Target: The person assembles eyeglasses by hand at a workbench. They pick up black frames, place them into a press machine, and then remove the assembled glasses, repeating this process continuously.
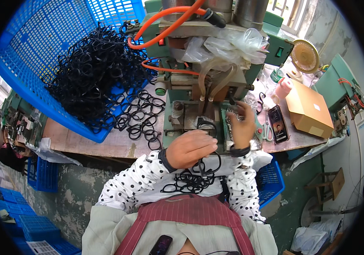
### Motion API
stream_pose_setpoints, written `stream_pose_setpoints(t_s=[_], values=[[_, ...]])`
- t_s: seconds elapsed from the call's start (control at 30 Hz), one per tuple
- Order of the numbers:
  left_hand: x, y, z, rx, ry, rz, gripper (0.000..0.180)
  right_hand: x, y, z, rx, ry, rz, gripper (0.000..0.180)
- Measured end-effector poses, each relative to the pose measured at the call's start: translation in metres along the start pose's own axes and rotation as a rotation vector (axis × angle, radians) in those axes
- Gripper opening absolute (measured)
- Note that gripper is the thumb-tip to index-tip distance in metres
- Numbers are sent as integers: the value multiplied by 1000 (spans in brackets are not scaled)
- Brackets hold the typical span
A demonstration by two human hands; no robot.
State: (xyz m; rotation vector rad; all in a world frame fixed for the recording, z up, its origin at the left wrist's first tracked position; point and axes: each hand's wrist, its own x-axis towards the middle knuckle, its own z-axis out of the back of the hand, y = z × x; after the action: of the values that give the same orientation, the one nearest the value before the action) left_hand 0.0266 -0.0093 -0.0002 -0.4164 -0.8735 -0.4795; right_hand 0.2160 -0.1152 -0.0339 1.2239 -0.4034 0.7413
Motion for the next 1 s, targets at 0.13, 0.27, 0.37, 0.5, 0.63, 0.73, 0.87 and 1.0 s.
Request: stream_pose_setpoints(t_s=[0.13, 0.27, 0.37, 0.5, 0.63, 0.73, 0.87, 1.0], values=[[-1, 6, -1, 20, 61, -33, 38, -2, -91, 47, -194, 157, -270, 27], [-3, 5, -4, -7, 45, -10, 43, -8, -75, 75, -376, 323, -257, 28], [-3, 5, -4, -17, 40, -11, 44, -30, -77, 64, -656, 394, -80, 25], [-6, 5, -5, -46, 50, -1, 45, -32, -92, 44, -496, 226, -66, 14], [-4, -10, 2, 168, 32, 14, 44, -31, -70, 34, -570, 189, -68, 14], [-24, -4, 10, 400, -128, 77, 37, -31, -75, 33, -519, 251, -83, 13], [-102, 41, 36, 695, -279, 691, 22, -35, -104, 35, -71, 79, -155, 8], [-171, 76, 79, 984, -152, 1219, 32, -36, -103, 31, 100, -6, -367, 12]])
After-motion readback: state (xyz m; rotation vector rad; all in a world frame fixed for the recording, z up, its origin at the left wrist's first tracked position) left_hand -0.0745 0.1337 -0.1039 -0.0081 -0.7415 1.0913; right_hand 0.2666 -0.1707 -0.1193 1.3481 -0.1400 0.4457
